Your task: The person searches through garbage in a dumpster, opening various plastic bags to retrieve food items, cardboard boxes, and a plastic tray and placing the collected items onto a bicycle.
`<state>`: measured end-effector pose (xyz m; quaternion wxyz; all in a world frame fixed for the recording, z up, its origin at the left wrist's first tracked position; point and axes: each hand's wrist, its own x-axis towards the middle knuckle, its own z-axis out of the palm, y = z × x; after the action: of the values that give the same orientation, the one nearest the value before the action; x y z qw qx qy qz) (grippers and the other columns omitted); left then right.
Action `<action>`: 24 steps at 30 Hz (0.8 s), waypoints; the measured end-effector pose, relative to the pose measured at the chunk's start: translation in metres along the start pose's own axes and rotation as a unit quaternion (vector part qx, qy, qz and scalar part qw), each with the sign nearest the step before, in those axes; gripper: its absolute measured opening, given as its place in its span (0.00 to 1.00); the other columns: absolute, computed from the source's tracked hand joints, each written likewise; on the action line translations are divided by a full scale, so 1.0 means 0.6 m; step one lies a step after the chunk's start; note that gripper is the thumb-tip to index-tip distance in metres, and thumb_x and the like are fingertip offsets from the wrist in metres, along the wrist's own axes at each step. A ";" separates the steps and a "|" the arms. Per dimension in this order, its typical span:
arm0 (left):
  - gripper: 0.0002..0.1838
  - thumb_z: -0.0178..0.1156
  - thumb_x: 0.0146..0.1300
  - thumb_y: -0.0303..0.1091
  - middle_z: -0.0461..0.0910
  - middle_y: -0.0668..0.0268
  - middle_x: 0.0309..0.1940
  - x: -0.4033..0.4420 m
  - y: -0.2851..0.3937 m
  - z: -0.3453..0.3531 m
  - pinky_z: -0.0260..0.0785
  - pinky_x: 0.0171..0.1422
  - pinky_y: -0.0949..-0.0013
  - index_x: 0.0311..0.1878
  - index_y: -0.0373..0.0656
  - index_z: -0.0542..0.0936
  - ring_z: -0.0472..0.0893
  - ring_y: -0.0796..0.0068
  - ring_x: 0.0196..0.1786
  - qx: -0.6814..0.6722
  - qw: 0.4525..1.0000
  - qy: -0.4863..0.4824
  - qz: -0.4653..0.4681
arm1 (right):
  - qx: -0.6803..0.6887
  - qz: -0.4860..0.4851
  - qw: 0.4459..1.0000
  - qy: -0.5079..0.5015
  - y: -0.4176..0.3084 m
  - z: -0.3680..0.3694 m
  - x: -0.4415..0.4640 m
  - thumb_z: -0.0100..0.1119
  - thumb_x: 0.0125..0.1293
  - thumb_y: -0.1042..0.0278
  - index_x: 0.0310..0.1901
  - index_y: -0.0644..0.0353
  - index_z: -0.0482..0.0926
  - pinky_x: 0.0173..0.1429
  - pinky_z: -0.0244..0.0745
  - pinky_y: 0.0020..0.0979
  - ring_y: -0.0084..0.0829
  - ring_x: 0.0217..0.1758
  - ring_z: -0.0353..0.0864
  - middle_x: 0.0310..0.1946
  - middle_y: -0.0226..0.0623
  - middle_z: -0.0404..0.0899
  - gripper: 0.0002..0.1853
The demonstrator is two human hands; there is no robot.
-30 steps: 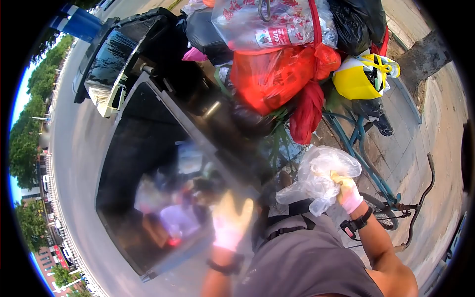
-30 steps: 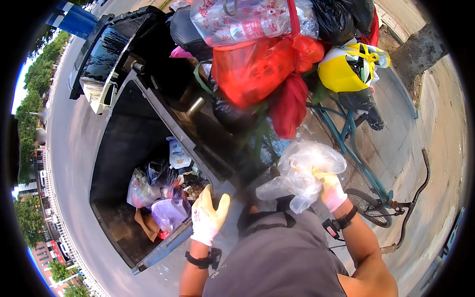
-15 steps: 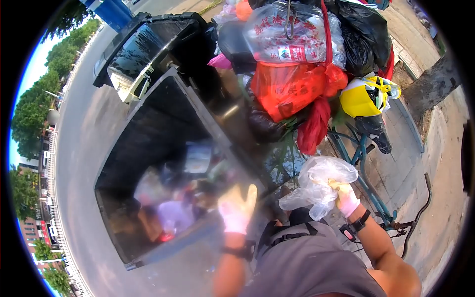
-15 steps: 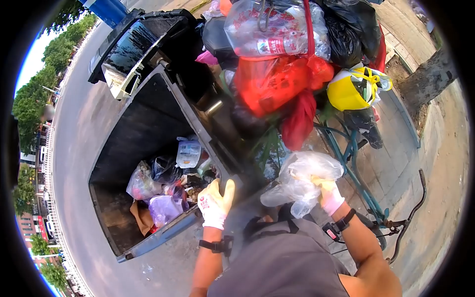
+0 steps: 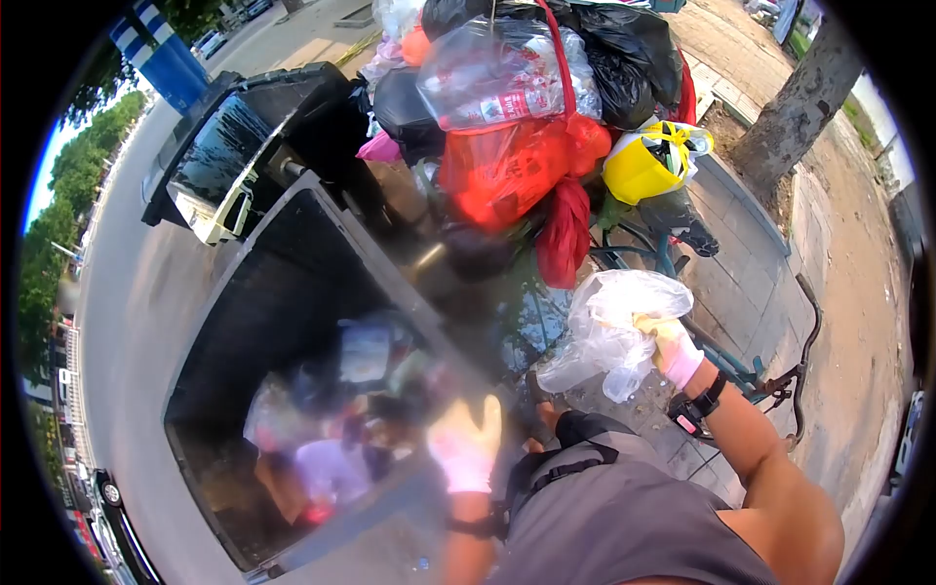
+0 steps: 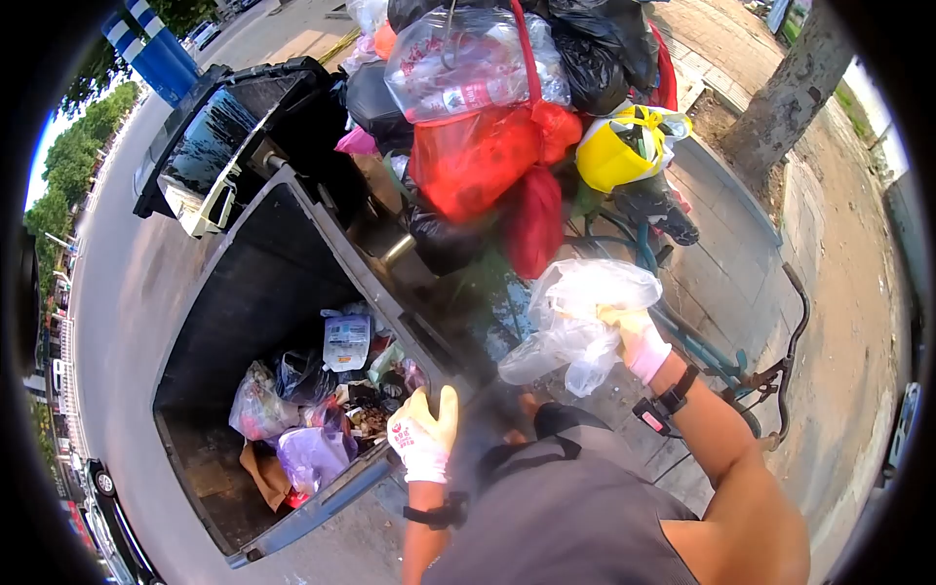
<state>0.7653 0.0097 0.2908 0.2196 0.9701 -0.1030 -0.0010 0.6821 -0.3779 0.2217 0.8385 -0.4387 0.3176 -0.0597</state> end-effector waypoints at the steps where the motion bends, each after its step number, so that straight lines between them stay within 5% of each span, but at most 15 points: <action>1: 0.28 0.68 0.70 0.54 0.90 0.45 0.37 -0.012 0.002 -0.001 0.81 0.52 0.47 0.46 0.31 0.89 0.89 0.41 0.40 -0.005 1.000 0.011 0.011 | -0.003 -0.024 1.000 -0.006 0.000 0.001 -0.003 0.63 0.68 0.83 0.50 0.68 0.87 0.56 0.82 0.32 0.32 0.48 0.86 0.45 0.35 0.88 0.11; 13: 0.25 0.68 0.69 0.50 0.90 0.48 0.38 -0.057 -0.018 0.010 0.77 0.56 0.49 0.48 0.32 0.88 0.89 0.45 0.42 0.001 0.999 0.041 0.025 | -0.018 0.031 0.997 -0.063 -0.054 0.105 0.023 0.60 0.69 0.82 0.52 0.67 0.87 0.56 0.79 0.29 0.27 0.46 0.83 0.45 0.31 0.86 0.12; 17: 0.24 0.67 0.70 0.50 0.91 0.51 0.41 -0.056 -0.007 0.017 0.72 0.64 0.48 0.50 0.34 0.88 0.89 0.49 0.46 0.009 0.999 0.047 0.017 | -0.041 0.007 0.977 -0.211 -0.043 0.055 0.075 0.62 0.70 0.81 0.55 0.67 0.86 0.58 0.81 0.31 0.28 0.49 0.85 0.46 0.32 0.87 0.14; 20: 0.24 0.67 0.70 0.49 0.91 0.52 0.45 -0.057 -0.005 0.016 0.70 0.68 0.47 0.52 0.35 0.86 0.88 0.50 0.50 0.019 0.998 0.063 0.019 | -0.044 0.055 0.991 -0.112 -0.057 0.093 0.070 0.62 0.70 0.81 0.57 0.67 0.85 0.57 0.82 0.31 0.28 0.50 0.86 0.47 0.32 0.87 0.15; 24: 0.23 0.67 0.70 0.48 0.90 0.53 0.48 -0.051 0.012 0.002 0.68 0.71 0.46 0.54 0.36 0.85 0.87 0.50 0.52 0.014 0.999 0.050 0.008 | -0.074 0.052 0.983 -0.158 -0.034 0.060 0.114 0.62 0.77 0.73 0.60 0.68 0.85 0.62 0.81 0.31 0.27 0.55 0.86 0.53 0.34 0.88 0.14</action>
<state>0.7338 0.0091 0.2917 0.2110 0.9711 -0.0997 0.0503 0.7609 -0.3908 0.2194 0.8452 -0.4863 0.2076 0.0779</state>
